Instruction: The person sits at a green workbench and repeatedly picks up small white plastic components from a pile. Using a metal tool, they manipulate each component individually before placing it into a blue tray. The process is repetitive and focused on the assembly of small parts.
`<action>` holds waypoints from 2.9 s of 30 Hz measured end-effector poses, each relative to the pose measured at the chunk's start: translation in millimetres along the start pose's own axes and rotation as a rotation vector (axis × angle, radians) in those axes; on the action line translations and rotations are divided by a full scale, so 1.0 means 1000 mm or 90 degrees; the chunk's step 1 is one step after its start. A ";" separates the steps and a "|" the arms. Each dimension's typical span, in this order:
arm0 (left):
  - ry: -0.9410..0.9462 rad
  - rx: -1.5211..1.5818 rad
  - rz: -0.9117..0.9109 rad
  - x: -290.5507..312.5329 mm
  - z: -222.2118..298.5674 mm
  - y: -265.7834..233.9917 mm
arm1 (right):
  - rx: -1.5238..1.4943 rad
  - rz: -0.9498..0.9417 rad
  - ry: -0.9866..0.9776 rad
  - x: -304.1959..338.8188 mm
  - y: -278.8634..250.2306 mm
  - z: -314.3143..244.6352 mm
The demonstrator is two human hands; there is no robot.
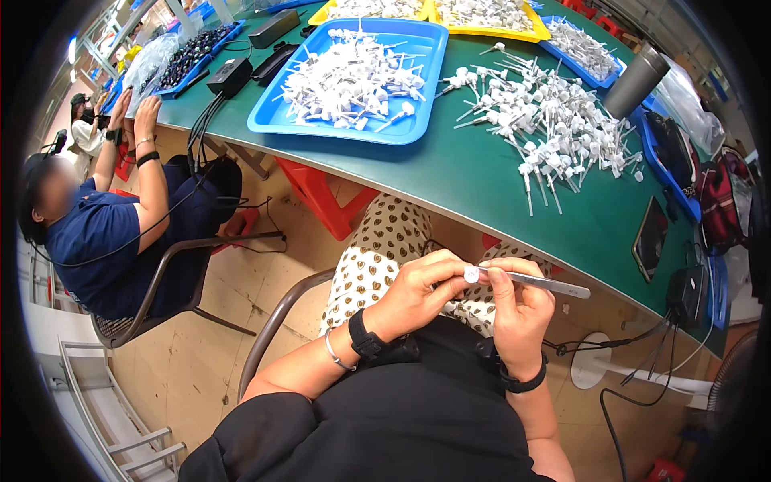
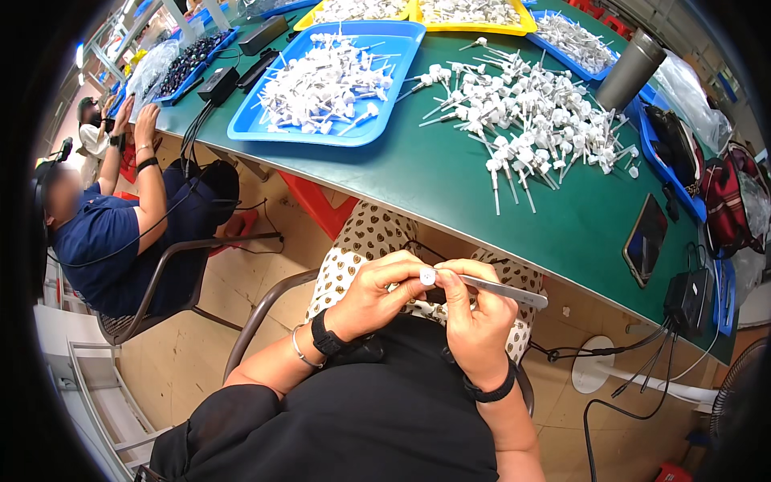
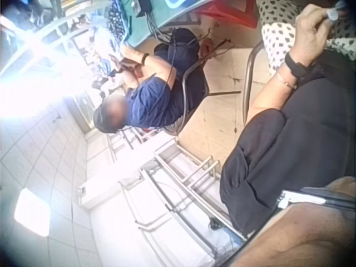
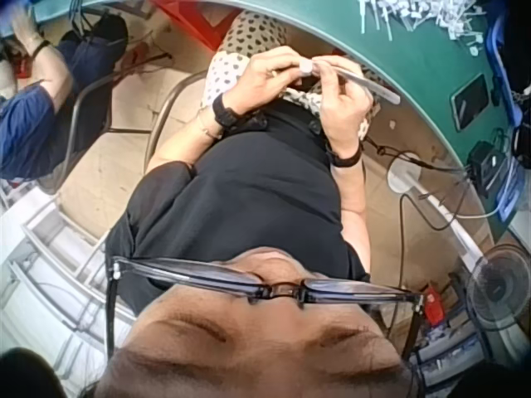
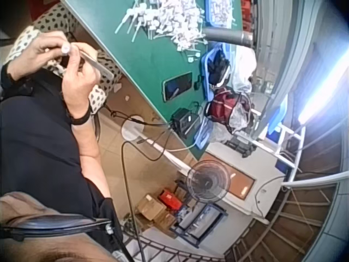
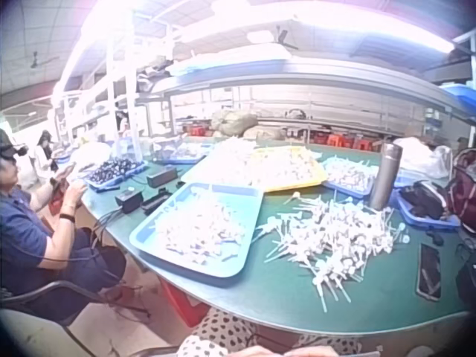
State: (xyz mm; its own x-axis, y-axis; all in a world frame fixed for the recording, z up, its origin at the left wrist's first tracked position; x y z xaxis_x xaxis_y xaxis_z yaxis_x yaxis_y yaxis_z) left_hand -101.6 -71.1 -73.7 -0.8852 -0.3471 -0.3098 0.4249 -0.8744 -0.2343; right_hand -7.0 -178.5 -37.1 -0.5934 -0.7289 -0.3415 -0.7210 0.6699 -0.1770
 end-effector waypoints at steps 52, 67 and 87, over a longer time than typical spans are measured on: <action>0.005 0.058 -0.062 -0.001 -0.005 0.005 | 0.144 -0.118 -0.074 -0.009 0.007 -0.019; 0.006 0.096 -0.038 -0.002 -0.004 -0.004 | -0.026 -0.043 -0.020 -0.003 0.003 -0.003; -0.007 0.100 -0.051 -0.001 -0.005 -0.001 | -0.041 -0.056 0.021 0.001 0.007 0.001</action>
State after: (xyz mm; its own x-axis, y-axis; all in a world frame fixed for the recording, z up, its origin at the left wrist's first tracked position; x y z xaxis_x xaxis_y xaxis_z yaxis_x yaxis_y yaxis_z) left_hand -100.3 -68.3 -77.8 -0.9175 -0.2773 -0.2851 0.3187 -0.9415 -0.1100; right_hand -12.0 -174.6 -39.2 -0.5374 -0.7895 -0.2963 -0.7919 0.5933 -0.1444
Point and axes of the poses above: each hand's wrist, its own x-axis away from the middle knuckle, its own y-axis out of the palm, z = x × y, the point moved 10 cm from there along -x, towards the middle knuckle, and after that the axes turned 7 degrees about -z, right-handed, at the moved point
